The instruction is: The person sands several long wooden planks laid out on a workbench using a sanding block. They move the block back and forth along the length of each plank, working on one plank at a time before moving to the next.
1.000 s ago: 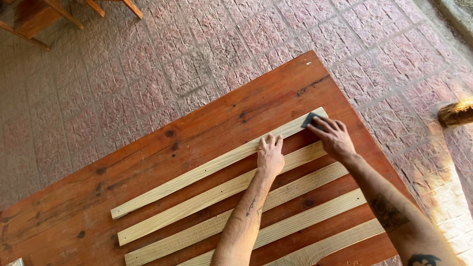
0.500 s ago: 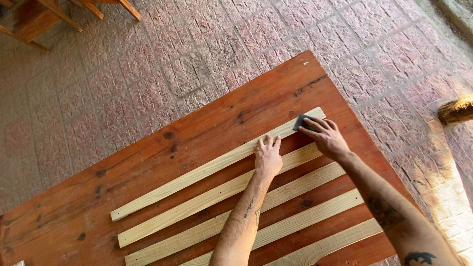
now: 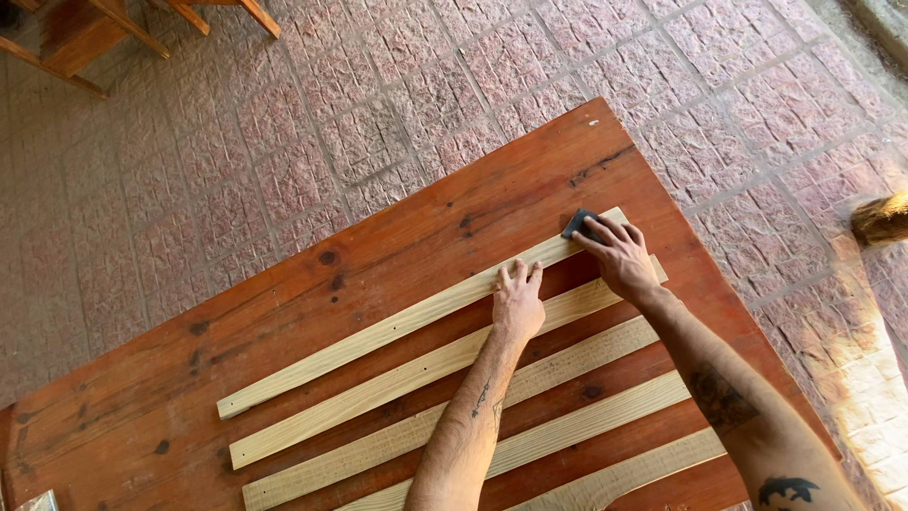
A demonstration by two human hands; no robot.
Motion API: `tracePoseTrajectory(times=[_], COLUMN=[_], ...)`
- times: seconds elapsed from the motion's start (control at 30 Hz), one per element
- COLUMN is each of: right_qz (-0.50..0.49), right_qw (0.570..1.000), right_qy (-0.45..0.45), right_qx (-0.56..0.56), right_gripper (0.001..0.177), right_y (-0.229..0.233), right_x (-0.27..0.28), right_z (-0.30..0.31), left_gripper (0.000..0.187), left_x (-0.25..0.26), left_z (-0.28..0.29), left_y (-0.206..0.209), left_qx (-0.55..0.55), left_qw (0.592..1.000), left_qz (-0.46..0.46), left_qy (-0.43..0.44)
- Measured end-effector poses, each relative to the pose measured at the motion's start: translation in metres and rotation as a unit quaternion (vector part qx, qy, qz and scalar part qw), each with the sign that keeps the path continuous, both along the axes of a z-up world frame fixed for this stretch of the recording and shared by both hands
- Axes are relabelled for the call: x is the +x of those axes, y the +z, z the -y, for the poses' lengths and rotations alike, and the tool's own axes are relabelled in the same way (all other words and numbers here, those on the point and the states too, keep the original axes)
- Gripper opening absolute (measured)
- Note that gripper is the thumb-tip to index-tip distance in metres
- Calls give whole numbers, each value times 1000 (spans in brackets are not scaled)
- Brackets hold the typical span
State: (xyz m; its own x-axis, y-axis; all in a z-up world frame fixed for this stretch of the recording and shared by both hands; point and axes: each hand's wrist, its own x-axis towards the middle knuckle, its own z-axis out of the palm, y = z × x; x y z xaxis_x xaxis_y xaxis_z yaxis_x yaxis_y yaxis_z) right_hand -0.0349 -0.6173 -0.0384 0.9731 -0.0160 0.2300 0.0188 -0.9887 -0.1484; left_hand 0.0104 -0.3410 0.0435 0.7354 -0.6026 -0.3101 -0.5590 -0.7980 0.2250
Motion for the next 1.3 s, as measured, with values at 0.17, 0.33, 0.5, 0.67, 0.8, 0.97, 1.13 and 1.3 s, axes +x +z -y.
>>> tracePoseTrajectory(times=[0.17, 0.33, 0.5, 0.67, 0.8, 0.97, 1.13, 1.3], right_qz=[-43, -44, -33, 13, -10, -25, -17, -34], right_qw=[998, 999, 996, 998, 996, 995, 991, 985], right_qy=[34, 8, -55, -33, -18, 8, 23, 93], right_qx=[3, 12, 56, 54, 85, 93, 132, 143], right_gripper=[63, 67, 66, 64, 71, 74, 70, 79], right_y=[28, 5, -1, 49, 62, 62, 62, 73], right_x=[-30, -21, 1, -42, -107, -184, -202, -186], right_z=[22, 62, 62, 7, -38, -84, -142, -223], left_gripper=[77, 77, 79, 79, 79, 69, 55, 58], left_x=[1, 0, -1, -9, -20, -86, -151, -201], left_z=[0, 1, -3, -8, -16, -75, -171, -290], left_y=[-2, -9, -2, -2, -25, 4, 29, 24], left_qx=[1, -6, 13, -20, -152, -263, -328, -312], left_qw=[1000, 1000, 1000, 999, 986, 958, 927, 900], left_qz=[4, 3, 14, 32, 41, 92, 115, 142], left_qy=[0, 9, -12, 2, 48, 72, 138, 268])
